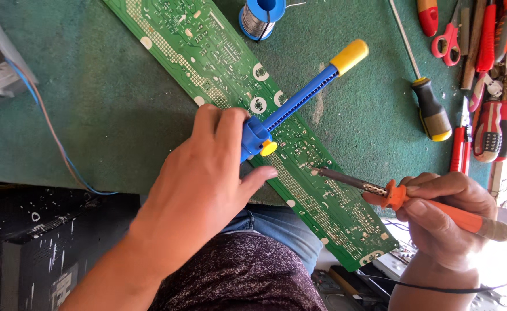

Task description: The person uses a soldering iron and a soldering wick to remove solder from a green circuit board. They hold the wick against the board while applying heat with the iron, then use a desoldering pump to clear the area. The person also uses a brush to clean the board and handles a spool of solder wire.

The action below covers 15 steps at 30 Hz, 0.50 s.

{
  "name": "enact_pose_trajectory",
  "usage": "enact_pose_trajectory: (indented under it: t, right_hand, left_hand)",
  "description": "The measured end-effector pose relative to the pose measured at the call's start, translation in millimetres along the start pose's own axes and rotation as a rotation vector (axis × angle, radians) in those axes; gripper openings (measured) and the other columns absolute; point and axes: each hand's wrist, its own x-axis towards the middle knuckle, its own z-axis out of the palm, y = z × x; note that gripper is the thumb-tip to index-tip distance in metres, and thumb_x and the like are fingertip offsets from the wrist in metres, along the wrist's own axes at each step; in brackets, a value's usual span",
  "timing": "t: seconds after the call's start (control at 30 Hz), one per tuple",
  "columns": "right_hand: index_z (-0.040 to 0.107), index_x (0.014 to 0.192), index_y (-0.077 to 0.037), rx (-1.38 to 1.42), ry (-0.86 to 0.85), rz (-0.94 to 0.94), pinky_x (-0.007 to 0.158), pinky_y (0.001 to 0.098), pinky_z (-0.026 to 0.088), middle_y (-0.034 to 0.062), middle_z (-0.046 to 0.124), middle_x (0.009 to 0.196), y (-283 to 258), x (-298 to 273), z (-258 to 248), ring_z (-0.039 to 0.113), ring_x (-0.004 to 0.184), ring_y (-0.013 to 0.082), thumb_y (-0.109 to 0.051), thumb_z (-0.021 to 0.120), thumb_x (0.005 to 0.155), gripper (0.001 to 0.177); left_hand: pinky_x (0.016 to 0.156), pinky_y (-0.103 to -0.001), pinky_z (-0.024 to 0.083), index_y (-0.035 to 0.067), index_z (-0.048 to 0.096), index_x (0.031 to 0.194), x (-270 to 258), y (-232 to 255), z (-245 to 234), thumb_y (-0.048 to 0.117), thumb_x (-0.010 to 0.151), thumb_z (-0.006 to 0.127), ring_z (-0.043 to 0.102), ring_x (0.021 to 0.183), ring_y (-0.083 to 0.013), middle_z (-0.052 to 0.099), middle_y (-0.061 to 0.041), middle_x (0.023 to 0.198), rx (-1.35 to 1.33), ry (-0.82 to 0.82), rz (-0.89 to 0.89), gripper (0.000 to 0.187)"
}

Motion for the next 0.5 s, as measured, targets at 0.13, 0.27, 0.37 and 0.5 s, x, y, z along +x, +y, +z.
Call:
enact_pose_trajectory:
  t: [0.13,0.27,0.37,0.5]
  right_hand:
    - [0.069,0.104,-0.001,-0.031,-0.004,-0.004,0.069,0.0261,0.060,0.0138,0.075,0.096,-2.2,1.5,1.8,0.068,0.070,0.0158,-0.010,0.073,0.092,0.016]
    - [0.067,0.104,0.000,-0.006,-0.046,-0.015,0.067,0.0231,0.060,0.0149,0.072,0.088,-2.4,4.9,2.5,0.069,0.067,0.0147,-0.007,0.073,0.092,0.015]
    - [0.068,0.105,0.003,-0.002,-0.056,-0.011,0.067,0.0199,0.059,0.0171,0.072,0.088,-3.9,7.4,3.6,0.070,0.067,0.0149,-0.005,0.074,0.091,0.017]
    - [0.069,0.106,0.004,-0.042,-0.044,0.025,0.066,0.0204,0.059,0.0173,0.073,0.089,-2.9,7.1,3.5,0.071,0.067,0.0152,-0.006,0.076,0.089,0.020]
  left_hand:
    - [0.075,-0.046,0.060,0.008,0.055,0.127,-5.4,5.8,-9.4,0.065,0.090,0.070,0.071,0.100,-0.0242,0.063,-0.007,0.113,-0.372,0.031,0.008,0.070]
    - [0.058,-0.031,0.053,0.007,0.055,0.136,-16.5,21.8,-0.3,0.018,0.073,0.075,0.065,0.072,-0.0170,0.064,-0.013,0.093,-1.557,0.145,0.035,0.067]
    - [0.082,-0.044,0.055,0.006,0.056,0.135,-19.9,43.4,23.0,0.034,0.094,0.066,0.061,0.084,-0.0257,0.060,-0.018,0.095,-1.750,0.423,0.317,0.051]
    - [0.076,-0.045,0.054,0.015,0.047,0.151,-11.1,57.5,60.2,0.066,0.111,0.063,0.056,0.078,-0.0255,0.059,-0.015,0.094,-1.526,0.834,0.678,0.066]
